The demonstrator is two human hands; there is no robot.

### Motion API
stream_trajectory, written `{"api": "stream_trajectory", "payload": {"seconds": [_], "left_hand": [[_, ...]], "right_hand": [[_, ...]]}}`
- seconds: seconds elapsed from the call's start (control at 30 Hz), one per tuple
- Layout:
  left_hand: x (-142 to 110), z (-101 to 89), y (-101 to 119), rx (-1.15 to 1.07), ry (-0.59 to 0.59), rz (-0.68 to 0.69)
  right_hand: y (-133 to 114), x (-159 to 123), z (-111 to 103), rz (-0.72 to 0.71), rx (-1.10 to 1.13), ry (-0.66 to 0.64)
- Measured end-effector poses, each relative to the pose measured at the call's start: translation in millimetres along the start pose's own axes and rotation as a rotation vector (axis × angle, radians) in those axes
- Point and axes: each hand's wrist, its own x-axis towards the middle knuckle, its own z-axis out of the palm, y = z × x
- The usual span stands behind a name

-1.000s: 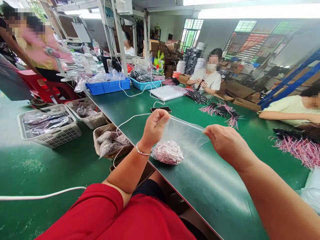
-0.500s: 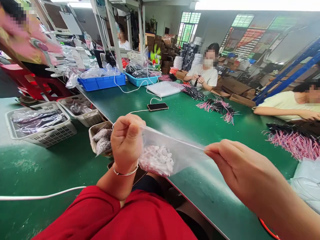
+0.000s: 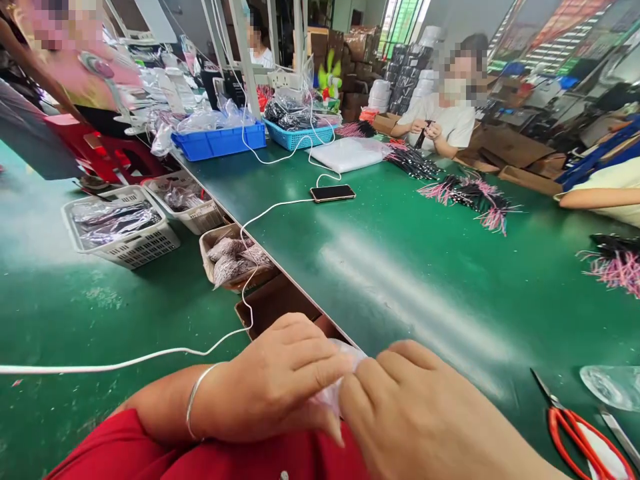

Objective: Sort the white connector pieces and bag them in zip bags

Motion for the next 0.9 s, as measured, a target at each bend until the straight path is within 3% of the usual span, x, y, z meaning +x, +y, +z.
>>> {"api": "stream_trajectory", "payload": {"seconds": [0.07, 0.2, 0.33, 0.4, 0.5, 0.57, 0.67, 0.77, 0.83, 0.9], "left_hand": [[2, 2.3, 7, 0.106, -0.006, -0.042], [-11, 6.0, 1, 0.216, 0.034, -0.137], [-59, 11.2, -19, 0.234, 0.122, -0.223], [-92, 12.9, -24, 0.234, 0.103, -0.28], [-138, 4.5, -22, 0.107, -0.131, -0.37], [-160, -10.9, -17, 0.015, -0.327, -0.565], [-184, -40.6, -20, -0.059, -0.516, -0.883], [-209, -60.2, -44, -0.061, -0.679, -1.143], [-229, -62.4, -69, 0.018, -0.78, -1.358], [-246, -59.2, -96, 0.109, -0.806, -1.522]], "right_hand": [[0, 10, -3, -0.117, 0.0, -0.026], [1, 18, 3, -0.096, -0.041, -0.038], [-3, 32, 27, -0.082, 0.021, -0.154], [-9, 45, 43, -0.141, 0.063, -0.256], [-22, 69, 67, -0.299, 0.139, -0.386], [-30, 85, 84, -0.379, 0.201, -0.424], [-38, 104, 105, -0.385, 0.27, -0.362], [-35, 111, 117, -0.323, 0.286, -0.321], [-25, 109, 121, -0.296, 0.279, -0.362], [-9, 102, 123, -0.249, 0.282, -0.368]]}}
